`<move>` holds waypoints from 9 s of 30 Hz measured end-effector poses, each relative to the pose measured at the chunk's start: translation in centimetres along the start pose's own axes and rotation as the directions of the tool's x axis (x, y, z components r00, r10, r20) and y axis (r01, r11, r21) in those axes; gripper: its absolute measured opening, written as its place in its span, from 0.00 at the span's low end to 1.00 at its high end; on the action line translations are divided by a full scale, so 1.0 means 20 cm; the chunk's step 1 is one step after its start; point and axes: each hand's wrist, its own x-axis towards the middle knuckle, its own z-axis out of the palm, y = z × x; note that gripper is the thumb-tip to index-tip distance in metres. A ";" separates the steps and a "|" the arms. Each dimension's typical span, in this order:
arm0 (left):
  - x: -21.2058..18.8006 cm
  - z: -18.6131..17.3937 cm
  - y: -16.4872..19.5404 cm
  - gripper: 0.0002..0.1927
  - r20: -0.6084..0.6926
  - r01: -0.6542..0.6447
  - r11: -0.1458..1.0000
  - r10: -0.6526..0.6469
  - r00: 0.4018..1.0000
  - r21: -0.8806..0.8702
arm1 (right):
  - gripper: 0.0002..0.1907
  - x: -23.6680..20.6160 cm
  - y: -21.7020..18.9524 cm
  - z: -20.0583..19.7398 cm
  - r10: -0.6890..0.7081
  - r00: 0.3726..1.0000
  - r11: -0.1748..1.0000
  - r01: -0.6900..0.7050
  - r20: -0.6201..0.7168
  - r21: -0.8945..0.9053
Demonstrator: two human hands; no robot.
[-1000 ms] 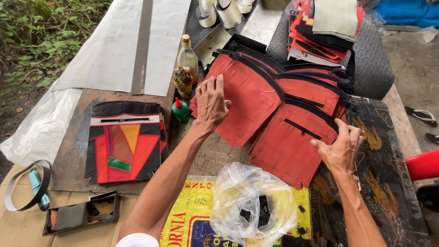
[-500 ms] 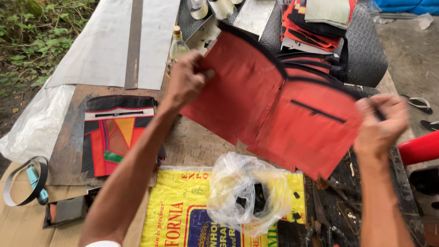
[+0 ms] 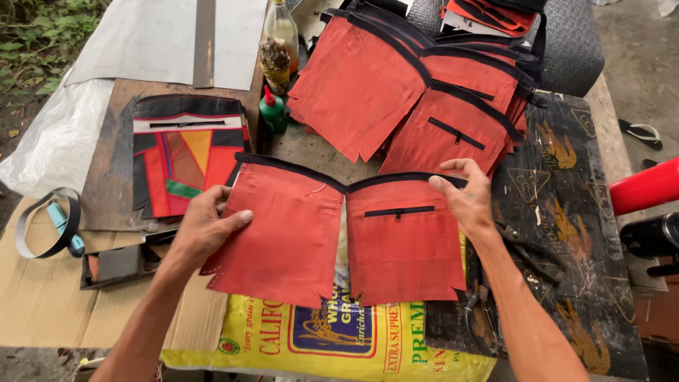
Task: The person trims excess material from the edges of red and black patchwork leather pieces using shears, working on one piece at a time. They turn each piece while cutting along its edge, then place the trimmed piece on a stack of finished pieces on the table.
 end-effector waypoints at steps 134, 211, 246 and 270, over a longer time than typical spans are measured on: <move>0.67 1.51 0.12 0.12 0.589 -0.457 0.851 0.235 0.773 0.260 | 0.21 -0.85 0.09 -0.46 -0.255 0.957 0.562 0.031 -0.137 -0.827; 0.01 0.49 0.68 0.14 0.154 -0.733 0.146 0.933 0.325 0.664 | 0.09 -0.17 -0.18 -0.59 0.034 0.903 0.901 0.158 -0.429 0.404; 0.45 0.10 0.08 0.29 0.671 0.176 0.868 0.215 0.710 -0.464 | 0.15 -0.82 -0.16 -0.04 0.241 0.969 0.966 -0.234 0.051 -0.112; 0.35 0.30 0.22 0.37 0.501 0.054 0.761 0.370 0.782 -0.646 | 0.23 -0.58 -0.32 0.06 -0.410 0.881 0.747 0.473 0.237 -0.467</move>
